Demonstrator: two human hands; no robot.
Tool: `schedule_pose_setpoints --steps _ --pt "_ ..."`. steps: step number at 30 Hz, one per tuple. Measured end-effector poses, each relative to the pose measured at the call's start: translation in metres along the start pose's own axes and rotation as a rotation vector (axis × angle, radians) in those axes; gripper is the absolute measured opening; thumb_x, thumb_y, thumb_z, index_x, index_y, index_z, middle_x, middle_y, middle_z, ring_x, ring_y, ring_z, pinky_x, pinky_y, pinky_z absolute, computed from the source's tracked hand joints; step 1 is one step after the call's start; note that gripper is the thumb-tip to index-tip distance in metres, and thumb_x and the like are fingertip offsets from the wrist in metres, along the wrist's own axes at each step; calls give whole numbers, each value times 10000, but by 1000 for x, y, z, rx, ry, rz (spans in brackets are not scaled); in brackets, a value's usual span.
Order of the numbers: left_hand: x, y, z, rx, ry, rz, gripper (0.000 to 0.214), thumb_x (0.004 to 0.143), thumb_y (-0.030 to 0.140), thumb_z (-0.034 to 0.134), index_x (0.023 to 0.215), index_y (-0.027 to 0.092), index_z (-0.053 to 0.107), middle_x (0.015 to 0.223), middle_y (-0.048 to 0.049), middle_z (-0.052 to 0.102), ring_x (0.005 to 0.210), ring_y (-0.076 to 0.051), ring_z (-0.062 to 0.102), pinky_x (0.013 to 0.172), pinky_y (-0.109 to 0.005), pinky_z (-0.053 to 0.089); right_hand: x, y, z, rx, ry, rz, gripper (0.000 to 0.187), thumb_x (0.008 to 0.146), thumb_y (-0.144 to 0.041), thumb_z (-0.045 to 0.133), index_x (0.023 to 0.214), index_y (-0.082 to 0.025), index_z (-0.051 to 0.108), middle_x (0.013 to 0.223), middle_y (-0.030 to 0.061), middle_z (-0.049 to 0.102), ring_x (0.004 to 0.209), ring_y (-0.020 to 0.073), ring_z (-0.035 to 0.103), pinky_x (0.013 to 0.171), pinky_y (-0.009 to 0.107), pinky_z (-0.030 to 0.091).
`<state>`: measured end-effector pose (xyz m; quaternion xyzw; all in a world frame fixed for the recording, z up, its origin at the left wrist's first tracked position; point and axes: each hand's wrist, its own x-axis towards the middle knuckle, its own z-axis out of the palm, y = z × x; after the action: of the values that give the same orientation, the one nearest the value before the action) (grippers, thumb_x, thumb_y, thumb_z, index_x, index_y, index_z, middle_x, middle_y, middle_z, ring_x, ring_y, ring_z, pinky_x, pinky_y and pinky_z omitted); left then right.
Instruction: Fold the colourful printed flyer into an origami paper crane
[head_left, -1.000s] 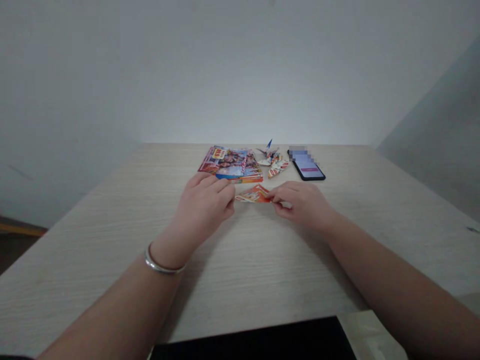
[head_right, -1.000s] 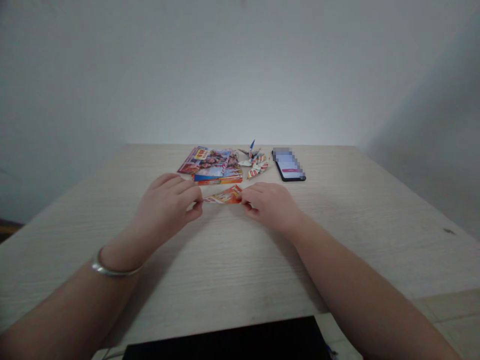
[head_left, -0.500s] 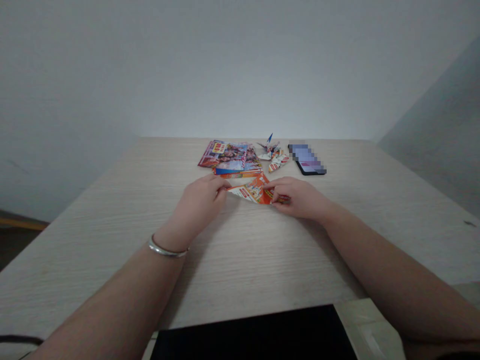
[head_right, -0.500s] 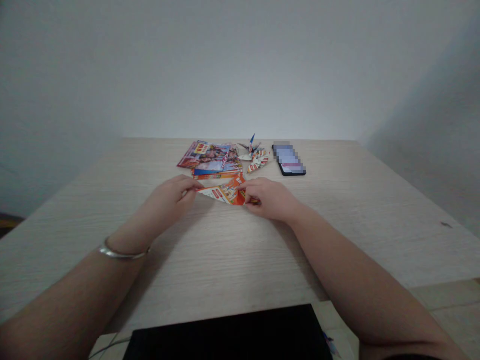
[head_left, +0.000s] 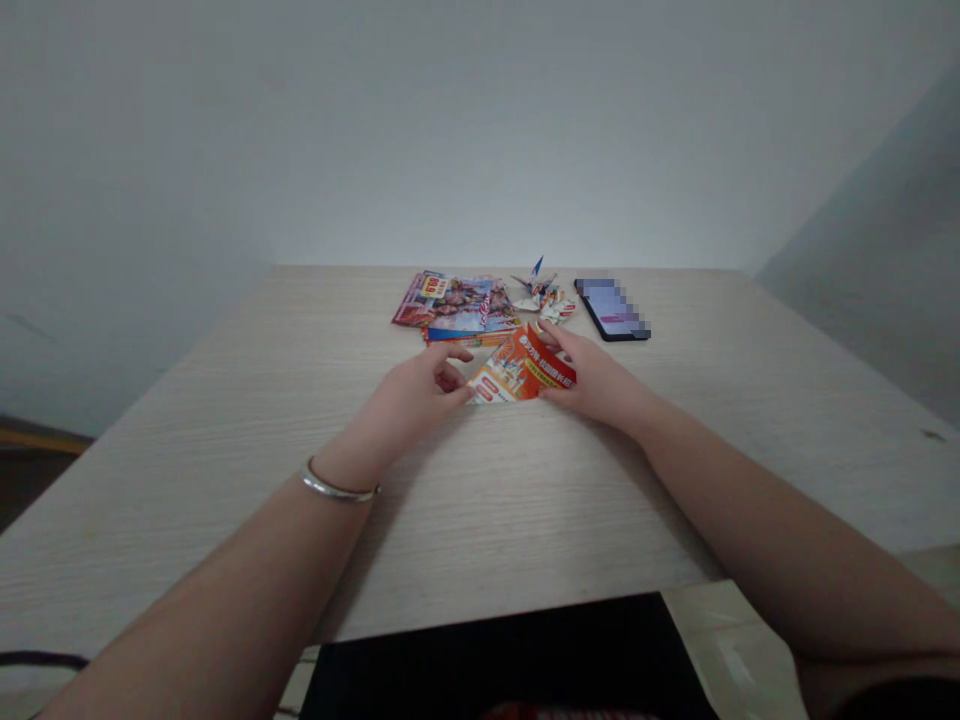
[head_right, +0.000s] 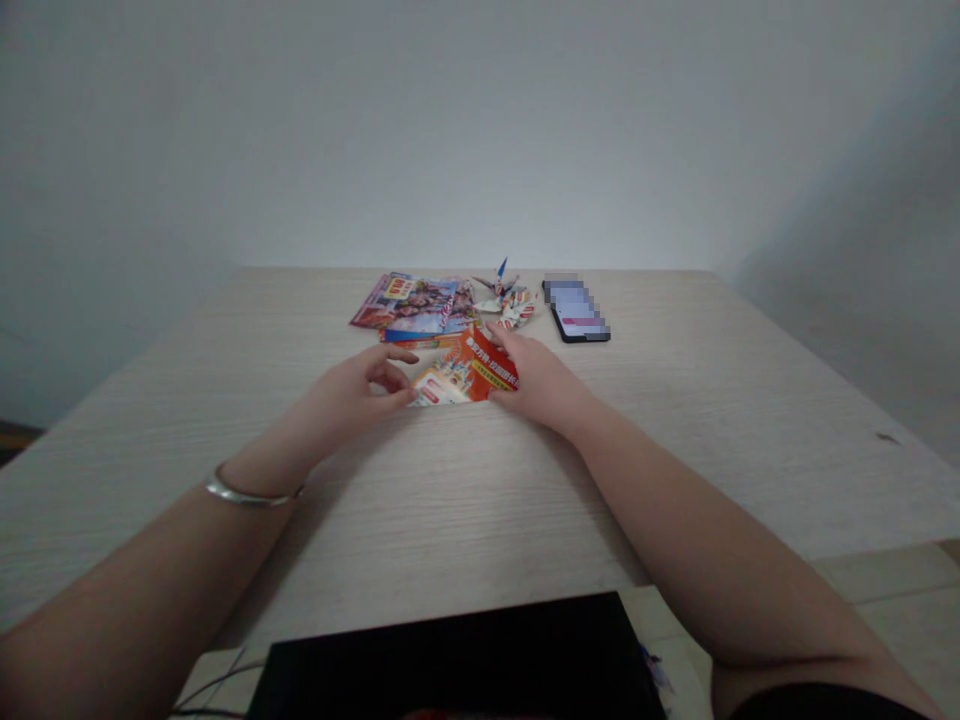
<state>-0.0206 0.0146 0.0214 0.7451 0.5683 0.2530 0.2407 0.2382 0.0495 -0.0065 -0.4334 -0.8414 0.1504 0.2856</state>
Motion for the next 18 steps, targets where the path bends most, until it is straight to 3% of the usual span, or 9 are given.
schedule_pose_setpoints --steps 4,8,11,14,18 --pt "-1 5 0 11 -19 68 360 804 275 613 1150 177 595 726 21 648 650 -154 620 629 -278 470 0 -5 -3 -7 113 -50 812 758 -154 722 1508 -198 415 1230 128 679 1084 267 656 955 470 544" --pt "-3 8 0 17 -21 115 350 805 254 596 1150 191 584 722 35 623 630 -143 594 616 -268 459 -1 -9 -8 -64 175 -187 698 782 -146 711 1436 -252 493 1314 121 635 1202 281 598 1019 491 503" --pt "-3 9 1 -27 -39 141 362 820 257 606 1174 190 572 776 22 634 641 -135 591 618 -263 473 -2 -12 -9 -97 220 -270 412 824 -156 684 1225 -237 641 1308 123 632 1233 275 580 1038 480 486" --pt "-3 7 3 -59 -31 163 424 815 220 618 1233 196 550 895 -6 660 625 -118 576 600 -255 487 -2 -15 -11 -176 223 -319 126 859 -187 675 965 -243 713 1258 95 666 1182 266 602 1001 470 481" --pt "-1 2 3 60 -5 313 338 811 156 612 1144 207 630 1014 -37 666 754 -141 600 727 -291 525 -2 -19 -18 -260 114 -389 122 883 -184 653 908 -253 751 1031 54 742 993 230 644 911 422 482"
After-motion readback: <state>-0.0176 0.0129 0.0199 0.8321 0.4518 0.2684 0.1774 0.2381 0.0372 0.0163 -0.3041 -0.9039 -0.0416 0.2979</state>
